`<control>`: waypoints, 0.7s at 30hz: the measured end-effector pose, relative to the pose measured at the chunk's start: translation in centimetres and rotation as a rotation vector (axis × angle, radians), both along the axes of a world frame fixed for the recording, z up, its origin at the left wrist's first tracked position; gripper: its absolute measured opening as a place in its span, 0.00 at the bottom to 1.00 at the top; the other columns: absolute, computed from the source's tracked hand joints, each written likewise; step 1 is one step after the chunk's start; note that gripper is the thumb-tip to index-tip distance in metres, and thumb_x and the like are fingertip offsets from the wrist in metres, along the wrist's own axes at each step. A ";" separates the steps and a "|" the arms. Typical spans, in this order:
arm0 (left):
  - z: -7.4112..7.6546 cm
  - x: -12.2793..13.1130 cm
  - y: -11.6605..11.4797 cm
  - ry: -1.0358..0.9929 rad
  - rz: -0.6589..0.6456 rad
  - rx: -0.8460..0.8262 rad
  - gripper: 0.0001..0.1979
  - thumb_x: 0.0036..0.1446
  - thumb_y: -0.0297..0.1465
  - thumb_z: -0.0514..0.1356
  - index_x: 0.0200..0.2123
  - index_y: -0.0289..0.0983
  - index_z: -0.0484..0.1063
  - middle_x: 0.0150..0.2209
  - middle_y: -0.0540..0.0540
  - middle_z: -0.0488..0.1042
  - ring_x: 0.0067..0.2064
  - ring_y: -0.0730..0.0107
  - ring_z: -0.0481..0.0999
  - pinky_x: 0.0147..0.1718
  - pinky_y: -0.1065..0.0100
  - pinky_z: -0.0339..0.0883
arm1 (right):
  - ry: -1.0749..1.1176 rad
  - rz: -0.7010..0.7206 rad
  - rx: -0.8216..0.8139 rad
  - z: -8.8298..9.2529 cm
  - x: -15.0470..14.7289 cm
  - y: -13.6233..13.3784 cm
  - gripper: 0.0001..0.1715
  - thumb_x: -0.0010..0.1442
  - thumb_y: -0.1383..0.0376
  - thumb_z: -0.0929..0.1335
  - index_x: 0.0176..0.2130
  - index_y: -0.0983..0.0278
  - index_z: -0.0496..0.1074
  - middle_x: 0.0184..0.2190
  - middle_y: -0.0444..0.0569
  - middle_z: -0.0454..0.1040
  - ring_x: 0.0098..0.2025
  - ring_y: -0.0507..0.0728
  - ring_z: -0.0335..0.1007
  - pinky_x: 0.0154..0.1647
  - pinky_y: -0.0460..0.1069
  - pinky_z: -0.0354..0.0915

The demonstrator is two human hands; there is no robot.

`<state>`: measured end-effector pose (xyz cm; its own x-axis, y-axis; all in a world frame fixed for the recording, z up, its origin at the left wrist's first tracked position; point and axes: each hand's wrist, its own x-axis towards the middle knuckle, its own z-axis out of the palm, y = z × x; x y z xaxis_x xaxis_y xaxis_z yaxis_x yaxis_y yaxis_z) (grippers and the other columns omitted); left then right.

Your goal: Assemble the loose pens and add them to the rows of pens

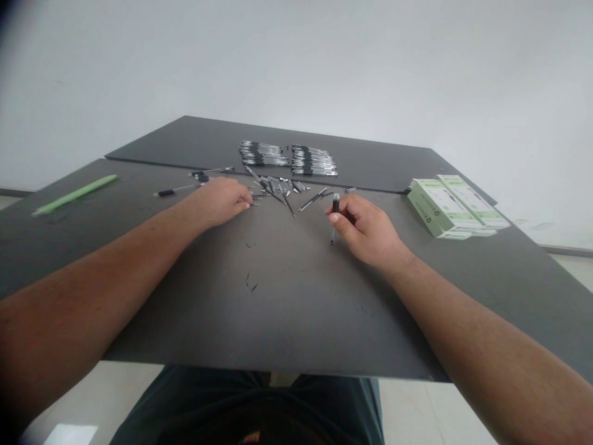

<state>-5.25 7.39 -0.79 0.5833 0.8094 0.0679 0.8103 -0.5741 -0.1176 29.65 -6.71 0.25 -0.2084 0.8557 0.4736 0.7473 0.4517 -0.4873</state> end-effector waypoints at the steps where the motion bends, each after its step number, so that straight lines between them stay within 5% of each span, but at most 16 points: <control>1: 0.0 0.1 -0.1 -0.004 -0.003 -0.007 0.17 0.70 0.33 0.60 0.51 0.41 0.89 0.50 0.41 0.89 0.55 0.51 0.86 0.55 0.57 0.74 | -0.004 0.004 -0.005 0.0 0.0 0.0 0.20 0.76 0.45 0.69 0.41 0.56 0.75 0.40 0.53 0.86 0.41 0.64 0.83 0.49 0.59 0.77; 14: 1.0 1.5 -2.9 -0.020 -0.089 -0.005 0.17 0.73 0.30 0.54 0.47 0.35 0.84 0.47 0.36 0.86 0.55 0.47 0.84 0.59 0.53 0.74 | -0.071 0.059 -0.007 -0.3 0.0 0.2 0.22 0.77 0.44 0.67 0.39 0.56 0.74 0.43 0.54 0.87 0.45 0.65 0.83 0.49 0.57 0.76; 18: 1.8 2.2 -4.2 -0.312 -0.117 -0.052 0.14 0.71 0.30 0.57 0.48 0.37 0.84 0.49 0.39 0.86 0.55 0.49 0.84 0.61 0.53 0.74 | -0.075 0.086 -0.005 -0.3 0.0 0.2 0.23 0.77 0.44 0.67 0.40 0.56 0.76 0.43 0.54 0.86 0.44 0.64 0.83 0.48 0.56 0.75; 21: 2.3 3.1 -5.9 -0.684 -0.113 -0.104 0.18 0.71 0.31 0.59 0.59 0.38 0.82 0.52 0.42 0.87 0.52 0.56 0.85 0.59 0.57 0.77 | -0.093 0.120 -0.006 -0.1 -0.1 0.2 0.23 0.79 0.44 0.66 0.43 0.57 0.78 0.42 0.54 0.85 0.44 0.64 0.82 0.49 0.56 0.75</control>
